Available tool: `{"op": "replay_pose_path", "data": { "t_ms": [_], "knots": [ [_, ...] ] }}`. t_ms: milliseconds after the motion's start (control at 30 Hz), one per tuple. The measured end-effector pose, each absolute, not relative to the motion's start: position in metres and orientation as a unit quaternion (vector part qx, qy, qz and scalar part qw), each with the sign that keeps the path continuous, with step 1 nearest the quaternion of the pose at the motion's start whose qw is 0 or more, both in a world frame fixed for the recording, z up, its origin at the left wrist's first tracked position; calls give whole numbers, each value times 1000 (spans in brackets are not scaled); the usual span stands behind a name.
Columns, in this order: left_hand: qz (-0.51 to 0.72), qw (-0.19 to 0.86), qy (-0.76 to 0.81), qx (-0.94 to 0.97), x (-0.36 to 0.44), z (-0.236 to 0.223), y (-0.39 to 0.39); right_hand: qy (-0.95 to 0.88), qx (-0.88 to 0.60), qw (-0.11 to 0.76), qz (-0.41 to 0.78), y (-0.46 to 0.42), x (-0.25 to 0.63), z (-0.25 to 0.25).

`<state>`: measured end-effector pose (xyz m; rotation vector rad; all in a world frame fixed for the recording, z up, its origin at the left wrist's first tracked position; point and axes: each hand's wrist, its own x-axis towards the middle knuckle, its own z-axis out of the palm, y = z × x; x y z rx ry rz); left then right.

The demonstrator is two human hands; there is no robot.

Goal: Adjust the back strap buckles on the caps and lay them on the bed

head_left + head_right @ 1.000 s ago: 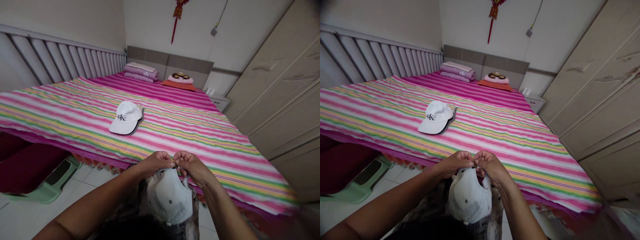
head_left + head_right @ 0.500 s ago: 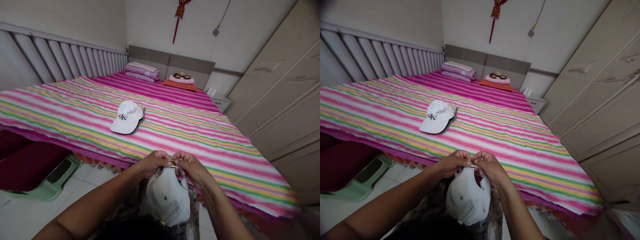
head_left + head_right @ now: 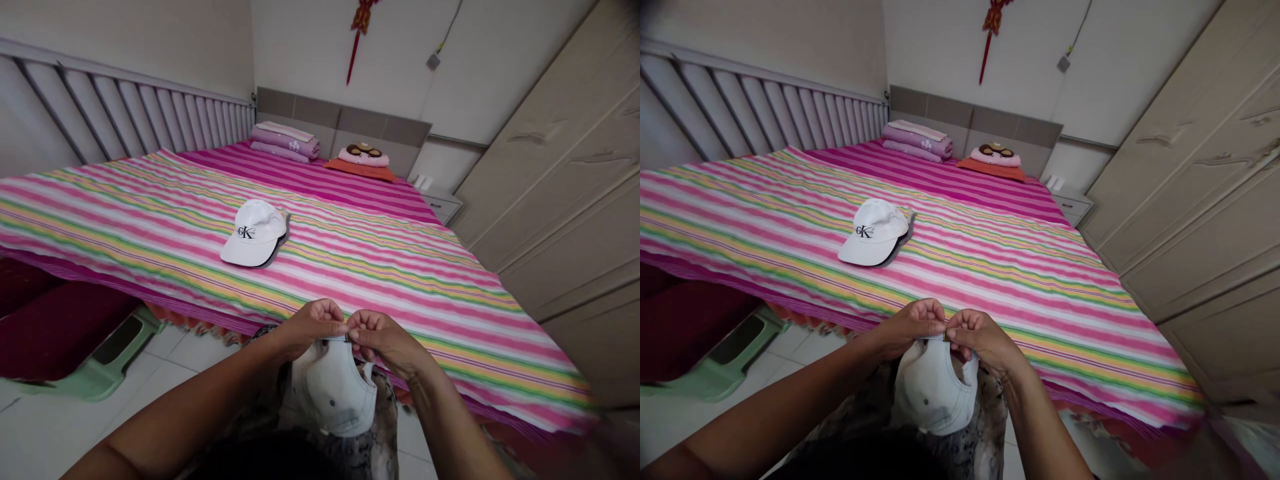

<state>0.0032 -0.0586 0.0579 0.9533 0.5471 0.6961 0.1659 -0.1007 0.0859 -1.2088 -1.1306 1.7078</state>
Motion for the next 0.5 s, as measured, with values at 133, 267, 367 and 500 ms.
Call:
{"op": "replay_pose_path", "data": {
  "t_ms": [133, 267, 367, 500],
  "knots": [
    [289, 823, 239, 426, -1, 63, -55, -378, -407, 430, 712, -101, 168, 79],
    [255, 792, 262, 490, -4, 64, -55, -368, -403, 437, 715, -102, 164, 76],
    [255, 791, 256, 494, -2, 61, -55, -390, -425, 434, 693, -102, 161, 78],
    [263, 822, 257, 435, 1, 58, -53, -495, -486, 417, 588, -102, 159, 83]
  ]
}}
